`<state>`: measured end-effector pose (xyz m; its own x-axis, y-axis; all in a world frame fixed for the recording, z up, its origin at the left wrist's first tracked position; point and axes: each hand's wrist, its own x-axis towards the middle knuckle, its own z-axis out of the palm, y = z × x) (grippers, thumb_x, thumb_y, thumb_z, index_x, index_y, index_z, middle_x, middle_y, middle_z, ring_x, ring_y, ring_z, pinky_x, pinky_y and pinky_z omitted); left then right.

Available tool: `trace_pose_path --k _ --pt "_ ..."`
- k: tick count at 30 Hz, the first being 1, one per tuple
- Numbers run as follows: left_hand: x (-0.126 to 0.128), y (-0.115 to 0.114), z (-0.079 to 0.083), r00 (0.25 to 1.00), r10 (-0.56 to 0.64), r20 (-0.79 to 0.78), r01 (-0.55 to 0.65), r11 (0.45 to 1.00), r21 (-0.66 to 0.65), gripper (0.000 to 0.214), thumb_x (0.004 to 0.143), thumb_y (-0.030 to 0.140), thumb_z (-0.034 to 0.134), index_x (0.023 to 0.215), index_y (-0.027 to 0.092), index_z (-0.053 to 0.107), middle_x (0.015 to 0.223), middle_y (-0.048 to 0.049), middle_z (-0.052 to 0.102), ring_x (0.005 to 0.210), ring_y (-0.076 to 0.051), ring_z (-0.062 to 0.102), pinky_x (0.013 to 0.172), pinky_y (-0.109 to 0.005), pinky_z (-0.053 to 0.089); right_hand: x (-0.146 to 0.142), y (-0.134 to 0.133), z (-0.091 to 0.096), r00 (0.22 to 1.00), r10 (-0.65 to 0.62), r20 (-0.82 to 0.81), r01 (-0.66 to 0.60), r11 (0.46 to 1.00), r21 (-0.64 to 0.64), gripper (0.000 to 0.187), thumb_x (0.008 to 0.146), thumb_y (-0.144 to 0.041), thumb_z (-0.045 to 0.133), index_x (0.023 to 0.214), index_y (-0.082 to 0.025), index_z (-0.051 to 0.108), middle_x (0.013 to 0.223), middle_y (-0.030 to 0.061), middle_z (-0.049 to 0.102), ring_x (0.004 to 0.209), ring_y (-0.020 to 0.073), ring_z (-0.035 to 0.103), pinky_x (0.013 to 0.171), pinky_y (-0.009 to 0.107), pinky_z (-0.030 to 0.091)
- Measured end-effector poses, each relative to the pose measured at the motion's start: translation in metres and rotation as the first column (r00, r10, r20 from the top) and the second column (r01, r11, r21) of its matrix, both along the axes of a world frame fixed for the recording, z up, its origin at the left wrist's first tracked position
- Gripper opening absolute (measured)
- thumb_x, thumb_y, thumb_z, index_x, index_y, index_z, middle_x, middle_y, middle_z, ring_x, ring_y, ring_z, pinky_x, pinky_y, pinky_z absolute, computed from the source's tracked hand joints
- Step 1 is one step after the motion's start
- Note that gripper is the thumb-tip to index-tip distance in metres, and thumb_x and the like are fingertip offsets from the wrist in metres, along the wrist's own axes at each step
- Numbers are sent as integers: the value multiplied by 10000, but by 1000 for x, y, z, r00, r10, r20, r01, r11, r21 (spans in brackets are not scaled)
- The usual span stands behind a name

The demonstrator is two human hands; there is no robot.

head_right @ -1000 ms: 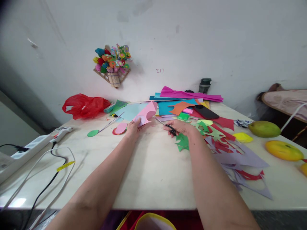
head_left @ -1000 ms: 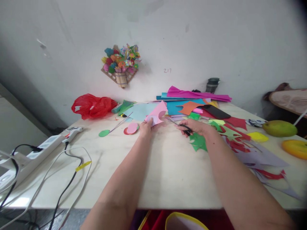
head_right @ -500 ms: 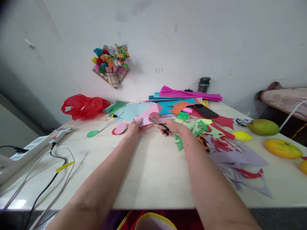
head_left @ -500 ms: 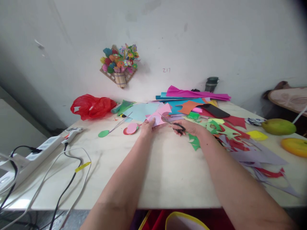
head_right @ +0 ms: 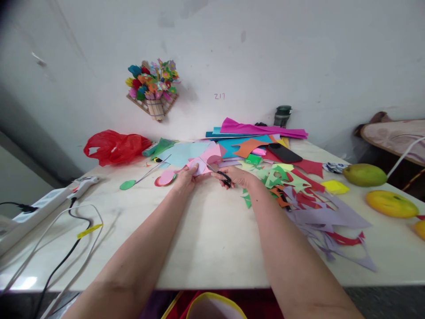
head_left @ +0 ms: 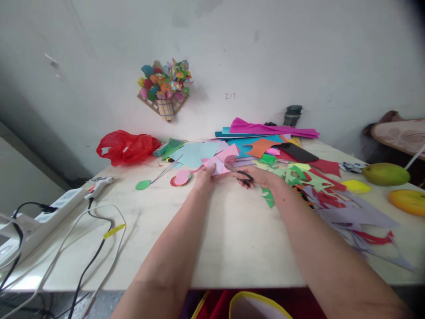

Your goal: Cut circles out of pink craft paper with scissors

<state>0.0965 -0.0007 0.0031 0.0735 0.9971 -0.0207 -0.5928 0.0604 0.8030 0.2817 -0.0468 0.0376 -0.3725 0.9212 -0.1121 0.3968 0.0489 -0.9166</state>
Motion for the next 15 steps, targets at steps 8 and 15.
trace_pose_path --k 8,15 --pt "0 0 0 1000 2 5 -2 1000 18 108 709 129 702 806 106 661 767 -69 694 757 -190 666 787 -386 576 -6 0 -1 1000 -3 -13 3 1000 1 298 807 -438 611 723 -162 535 532 -18 560 404 70 483 341 178 287" --pt "1 -1 0 1000 23 18 -24 1000 17 100 715 126 704 805 103 666 763 -74 692 748 -184 667 807 -355 566 -6 2 -5 997 11 -74 -12 1000 -10 288 794 -419 641 739 -169 509 581 -16 560 429 66 505 330 160 278"
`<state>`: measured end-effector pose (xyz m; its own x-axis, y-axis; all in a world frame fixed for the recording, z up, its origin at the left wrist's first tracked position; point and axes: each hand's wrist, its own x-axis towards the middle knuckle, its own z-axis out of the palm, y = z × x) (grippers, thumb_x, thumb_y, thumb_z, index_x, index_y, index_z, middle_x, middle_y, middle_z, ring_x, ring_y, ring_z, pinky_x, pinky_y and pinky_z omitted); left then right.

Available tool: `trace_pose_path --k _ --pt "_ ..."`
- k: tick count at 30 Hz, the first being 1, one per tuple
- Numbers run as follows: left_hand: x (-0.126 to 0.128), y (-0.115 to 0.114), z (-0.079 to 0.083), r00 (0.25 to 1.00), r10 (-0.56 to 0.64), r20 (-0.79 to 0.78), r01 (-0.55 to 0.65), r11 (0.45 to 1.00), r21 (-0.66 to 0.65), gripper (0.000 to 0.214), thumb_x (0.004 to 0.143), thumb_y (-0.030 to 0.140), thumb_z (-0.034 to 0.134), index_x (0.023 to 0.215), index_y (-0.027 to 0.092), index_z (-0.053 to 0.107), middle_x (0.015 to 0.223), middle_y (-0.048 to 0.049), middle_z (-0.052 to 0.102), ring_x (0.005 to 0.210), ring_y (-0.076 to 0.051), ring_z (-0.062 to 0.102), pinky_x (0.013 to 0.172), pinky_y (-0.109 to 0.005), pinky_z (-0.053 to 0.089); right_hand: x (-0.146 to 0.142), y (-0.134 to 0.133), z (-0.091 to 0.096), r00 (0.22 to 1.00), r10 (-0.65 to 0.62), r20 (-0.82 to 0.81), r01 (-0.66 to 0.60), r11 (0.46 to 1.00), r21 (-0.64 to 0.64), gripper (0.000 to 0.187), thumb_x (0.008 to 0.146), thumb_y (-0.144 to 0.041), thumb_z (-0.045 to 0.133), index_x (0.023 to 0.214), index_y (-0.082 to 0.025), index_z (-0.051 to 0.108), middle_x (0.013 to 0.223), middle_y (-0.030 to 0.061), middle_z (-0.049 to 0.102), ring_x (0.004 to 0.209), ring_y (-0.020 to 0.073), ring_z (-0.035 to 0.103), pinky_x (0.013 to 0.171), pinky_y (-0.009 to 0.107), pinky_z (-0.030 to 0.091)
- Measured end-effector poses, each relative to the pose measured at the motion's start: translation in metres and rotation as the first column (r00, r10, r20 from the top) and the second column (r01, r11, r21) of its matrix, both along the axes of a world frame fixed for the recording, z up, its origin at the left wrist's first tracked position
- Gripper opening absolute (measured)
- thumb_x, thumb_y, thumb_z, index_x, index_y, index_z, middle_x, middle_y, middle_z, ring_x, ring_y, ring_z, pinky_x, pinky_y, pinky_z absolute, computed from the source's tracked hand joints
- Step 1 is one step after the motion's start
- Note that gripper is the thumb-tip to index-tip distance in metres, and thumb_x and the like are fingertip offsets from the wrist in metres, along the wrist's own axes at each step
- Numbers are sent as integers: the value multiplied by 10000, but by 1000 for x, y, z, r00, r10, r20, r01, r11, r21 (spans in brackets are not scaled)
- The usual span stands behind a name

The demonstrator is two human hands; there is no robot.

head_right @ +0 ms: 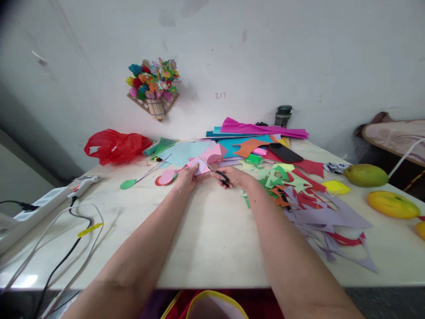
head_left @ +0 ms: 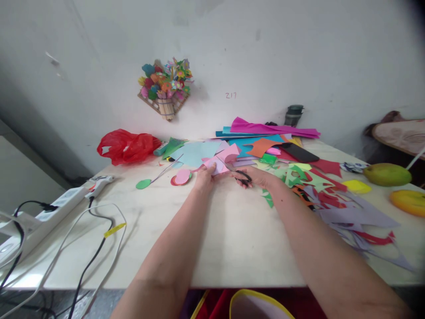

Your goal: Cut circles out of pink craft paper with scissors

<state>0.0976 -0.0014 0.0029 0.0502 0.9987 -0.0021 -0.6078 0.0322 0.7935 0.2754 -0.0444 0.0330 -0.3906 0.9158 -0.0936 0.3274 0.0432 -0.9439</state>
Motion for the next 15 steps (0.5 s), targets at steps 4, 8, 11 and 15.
trace_pose_path --k 4,8,11,15 --pt "0 2 -2 1000 -2 -7 2 1000 10 126 702 148 722 805 109 659 763 -71 694 778 -200 670 817 -374 564 0 2 -4 1000 -3 -17 3 1000 -8 285 784 -411 654 743 -166 515 578 -19 553 424 62 499 324 157 271" --pt "1 3 -3 1000 -10 -2 10 1000 10 111 719 138 695 817 109 653 758 -68 696 818 -213 673 851 -389 551 -1 3 -4 999 -18 -30 18 1000 -17 284 782 -409 655 733 -165 519 567 -18 550 412 62 486 319 164 262" --pt "2 4 -4 1000 -11 9 11 1000 13 121 718 137 698 825 108 650 764 -67 698 841 -219 674 873 -398 538 -1 4 -5 998 -32 -57 31 999 -29 278 763 -410 668 754 -161 543 557 -17 550 408 65 475 321 173 251" --pt "3 5 -4 999 -11 33 11 1000 0 108 735 126 682 837 115 650 784 -66 701 841 -211 676 877 -386 534 1 6 -8 995 -25 -91 23 999 -29 283 735 -413 678 765 -164 548 557 -20 549 410 67 474 321 180 240"
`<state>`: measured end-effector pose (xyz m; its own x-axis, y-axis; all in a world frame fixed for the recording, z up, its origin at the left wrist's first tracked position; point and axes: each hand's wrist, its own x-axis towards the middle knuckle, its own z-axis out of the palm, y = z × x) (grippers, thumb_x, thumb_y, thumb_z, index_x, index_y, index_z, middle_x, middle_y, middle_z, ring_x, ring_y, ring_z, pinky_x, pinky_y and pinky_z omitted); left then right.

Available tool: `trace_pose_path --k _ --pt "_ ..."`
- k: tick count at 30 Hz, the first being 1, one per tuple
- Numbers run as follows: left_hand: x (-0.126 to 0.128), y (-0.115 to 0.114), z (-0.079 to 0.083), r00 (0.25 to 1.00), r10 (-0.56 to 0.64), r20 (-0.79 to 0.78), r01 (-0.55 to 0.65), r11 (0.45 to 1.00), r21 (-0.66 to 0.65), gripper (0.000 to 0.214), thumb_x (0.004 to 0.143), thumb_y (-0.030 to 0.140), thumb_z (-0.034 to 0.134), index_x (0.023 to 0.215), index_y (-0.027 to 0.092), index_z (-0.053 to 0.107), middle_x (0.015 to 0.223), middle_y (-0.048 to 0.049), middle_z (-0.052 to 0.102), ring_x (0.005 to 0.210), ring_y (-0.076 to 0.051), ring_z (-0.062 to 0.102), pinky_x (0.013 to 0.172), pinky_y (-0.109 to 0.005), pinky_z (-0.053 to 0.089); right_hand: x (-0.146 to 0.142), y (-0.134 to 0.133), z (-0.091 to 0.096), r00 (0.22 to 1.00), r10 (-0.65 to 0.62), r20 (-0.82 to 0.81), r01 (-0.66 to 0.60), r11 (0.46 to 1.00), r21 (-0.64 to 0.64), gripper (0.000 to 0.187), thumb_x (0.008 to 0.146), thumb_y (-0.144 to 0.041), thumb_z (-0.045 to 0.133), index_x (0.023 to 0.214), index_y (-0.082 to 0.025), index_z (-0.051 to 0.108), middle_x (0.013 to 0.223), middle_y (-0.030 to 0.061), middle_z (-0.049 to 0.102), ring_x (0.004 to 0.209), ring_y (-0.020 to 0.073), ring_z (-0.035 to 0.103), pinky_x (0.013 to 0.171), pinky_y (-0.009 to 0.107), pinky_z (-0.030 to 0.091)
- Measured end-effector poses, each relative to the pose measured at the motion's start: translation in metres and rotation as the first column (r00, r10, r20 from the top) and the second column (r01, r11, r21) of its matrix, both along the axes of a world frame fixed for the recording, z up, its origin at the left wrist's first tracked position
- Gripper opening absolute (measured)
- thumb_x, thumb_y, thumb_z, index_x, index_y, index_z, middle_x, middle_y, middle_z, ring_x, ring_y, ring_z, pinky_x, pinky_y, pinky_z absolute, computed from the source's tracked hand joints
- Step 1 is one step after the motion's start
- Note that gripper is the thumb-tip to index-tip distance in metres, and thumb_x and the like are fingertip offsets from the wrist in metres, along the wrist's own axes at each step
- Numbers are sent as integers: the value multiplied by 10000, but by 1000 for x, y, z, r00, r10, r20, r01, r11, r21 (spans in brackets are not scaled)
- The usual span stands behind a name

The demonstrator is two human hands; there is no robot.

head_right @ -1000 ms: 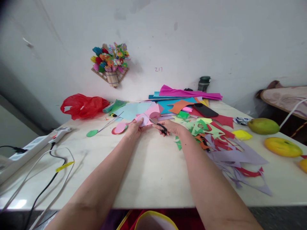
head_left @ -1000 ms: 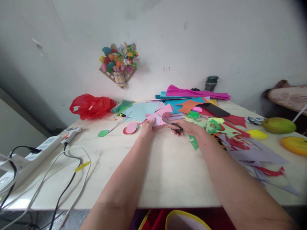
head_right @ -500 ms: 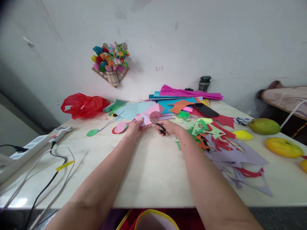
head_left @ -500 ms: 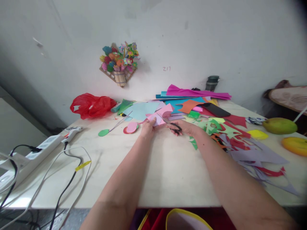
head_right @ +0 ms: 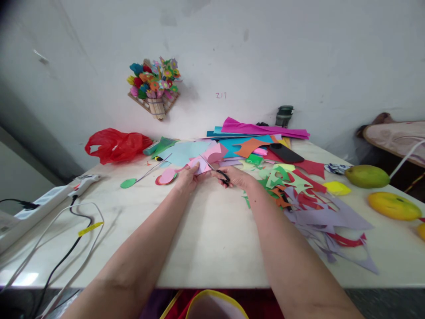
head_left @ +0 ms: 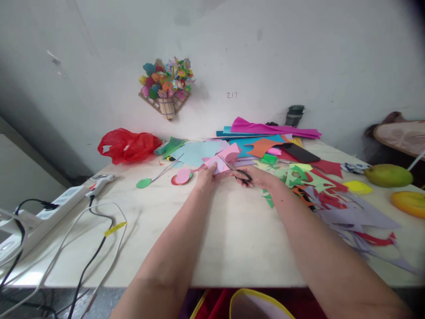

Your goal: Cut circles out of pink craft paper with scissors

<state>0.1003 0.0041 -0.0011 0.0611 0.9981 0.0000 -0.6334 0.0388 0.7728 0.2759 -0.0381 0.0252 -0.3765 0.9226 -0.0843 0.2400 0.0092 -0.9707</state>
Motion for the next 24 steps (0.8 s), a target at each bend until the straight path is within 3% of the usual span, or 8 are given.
trace_pose_path --k 16,24 --pt "1 -6 6 1000 23 17 -23 999 -25 120 748 114 677 858 121 630 763 -59 688 681 -158 659 707 -309 591 -5 -6 5 999 -24 -39 24 1000 -18 269 705 -394 668 741 -159 541 537 -28 527 397 59 437 327 179 215" --pt "2 -8 8 998 54 -11 -54 997 -57 76 764 144 655 820 126 606 703 -29 643 658 -153 638 772 -379 572 -7 -3 2 999 -45 -17 45 999 -4 259 750 -382 648 710 -169 507 542 -27 526 401 58 451 327 171 217"
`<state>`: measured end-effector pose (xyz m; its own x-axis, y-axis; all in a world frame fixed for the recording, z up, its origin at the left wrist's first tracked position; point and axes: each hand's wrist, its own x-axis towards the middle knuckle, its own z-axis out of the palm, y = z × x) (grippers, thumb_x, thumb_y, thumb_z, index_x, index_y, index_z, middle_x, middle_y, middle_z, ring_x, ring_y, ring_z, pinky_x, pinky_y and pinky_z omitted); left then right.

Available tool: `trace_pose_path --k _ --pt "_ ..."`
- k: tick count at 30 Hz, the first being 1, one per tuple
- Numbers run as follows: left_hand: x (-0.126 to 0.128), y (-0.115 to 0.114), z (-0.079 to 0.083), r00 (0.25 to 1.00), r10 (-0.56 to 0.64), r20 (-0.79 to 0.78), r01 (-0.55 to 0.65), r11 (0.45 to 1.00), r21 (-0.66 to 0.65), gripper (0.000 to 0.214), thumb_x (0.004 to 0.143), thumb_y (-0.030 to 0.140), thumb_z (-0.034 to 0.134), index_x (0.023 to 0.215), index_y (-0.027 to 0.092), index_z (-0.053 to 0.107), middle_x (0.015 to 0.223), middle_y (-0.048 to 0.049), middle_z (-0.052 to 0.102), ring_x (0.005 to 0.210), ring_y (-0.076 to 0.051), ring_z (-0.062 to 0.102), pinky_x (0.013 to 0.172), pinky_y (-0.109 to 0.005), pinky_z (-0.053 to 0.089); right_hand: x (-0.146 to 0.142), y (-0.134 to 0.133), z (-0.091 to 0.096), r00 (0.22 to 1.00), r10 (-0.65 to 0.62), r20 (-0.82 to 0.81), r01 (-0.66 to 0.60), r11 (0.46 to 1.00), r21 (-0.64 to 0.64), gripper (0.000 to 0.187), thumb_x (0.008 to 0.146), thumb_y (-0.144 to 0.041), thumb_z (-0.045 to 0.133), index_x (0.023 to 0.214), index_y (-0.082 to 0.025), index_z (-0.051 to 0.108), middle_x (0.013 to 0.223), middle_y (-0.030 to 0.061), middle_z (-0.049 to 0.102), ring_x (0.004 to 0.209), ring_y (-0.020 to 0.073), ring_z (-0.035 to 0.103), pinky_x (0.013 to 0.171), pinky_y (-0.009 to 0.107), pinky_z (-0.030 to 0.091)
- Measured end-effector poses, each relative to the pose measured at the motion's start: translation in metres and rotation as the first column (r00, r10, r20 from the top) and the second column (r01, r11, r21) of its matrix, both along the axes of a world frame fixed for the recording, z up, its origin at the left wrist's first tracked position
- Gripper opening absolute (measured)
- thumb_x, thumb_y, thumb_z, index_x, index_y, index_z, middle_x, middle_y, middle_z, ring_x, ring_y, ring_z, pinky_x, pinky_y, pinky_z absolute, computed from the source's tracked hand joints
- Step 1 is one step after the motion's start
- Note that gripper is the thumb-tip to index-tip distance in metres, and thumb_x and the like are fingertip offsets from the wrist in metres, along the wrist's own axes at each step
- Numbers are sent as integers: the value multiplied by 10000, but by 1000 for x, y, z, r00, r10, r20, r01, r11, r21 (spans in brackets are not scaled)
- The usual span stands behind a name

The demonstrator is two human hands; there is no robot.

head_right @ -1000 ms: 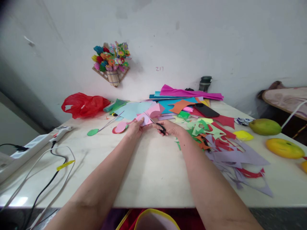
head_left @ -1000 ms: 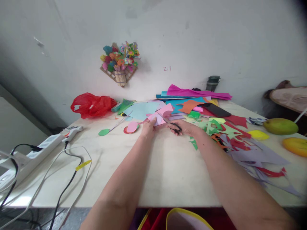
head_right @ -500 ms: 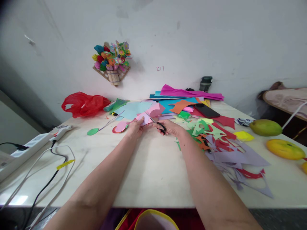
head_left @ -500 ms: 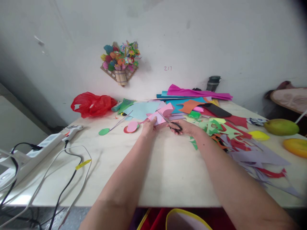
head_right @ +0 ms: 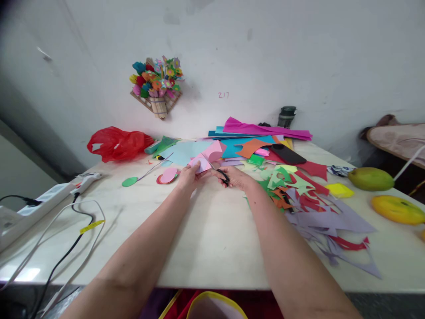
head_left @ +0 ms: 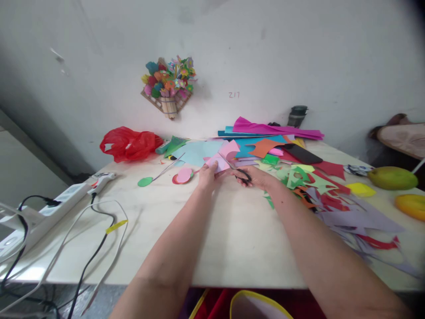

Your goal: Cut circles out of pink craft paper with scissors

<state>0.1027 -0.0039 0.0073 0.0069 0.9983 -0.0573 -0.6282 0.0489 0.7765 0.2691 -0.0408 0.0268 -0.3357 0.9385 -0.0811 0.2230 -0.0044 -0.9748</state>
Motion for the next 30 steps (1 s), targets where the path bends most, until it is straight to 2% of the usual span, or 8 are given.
trace_pose_path --k 8,17,25,30 --pt "1 -1 3 998 58 -13 -58 998 -24 43 783 122 630 822 115 615 738 -41 644 701 -160 642 793 -367 554 -3 4 -4 1000 -2 21 2 1000 16 328 741 -418 670 661 -178 462 539 -30 517 400 54 445 324 165 214" --pt "0 1 1 995 94 -32 -94 995 -12 36 784 115 623 819 114 616 710 -33 646 640 -144 630 758 -341 549 -4 8 -9 1000 -17 23 16 1000 20 262 748 -365 679 692 -178 504 529 -34 516 401 61 448 326 179 209" --pt "1 0 2 992 122 -43 -123 992 -29 55 758 117 645 807 122 620 709 -26 651 676 -153 643 772 -333 539 -9 5 -6 1000 -28 -11 28 1000 11 331 701 -394 736 656 -186 483 503 -39 485 404 69 408 347 195 243" --pt "0 3 -1 989 130 -66 -131 991 -14 40 774 133 620 811 118 620 674 -24 644 647 -155 636 752 -341 537 -9 7 -7 999 -42 14 41 999 16 265 744 -331 693 655 -177 497 528 -30 494 414 67 408 377 200 263"
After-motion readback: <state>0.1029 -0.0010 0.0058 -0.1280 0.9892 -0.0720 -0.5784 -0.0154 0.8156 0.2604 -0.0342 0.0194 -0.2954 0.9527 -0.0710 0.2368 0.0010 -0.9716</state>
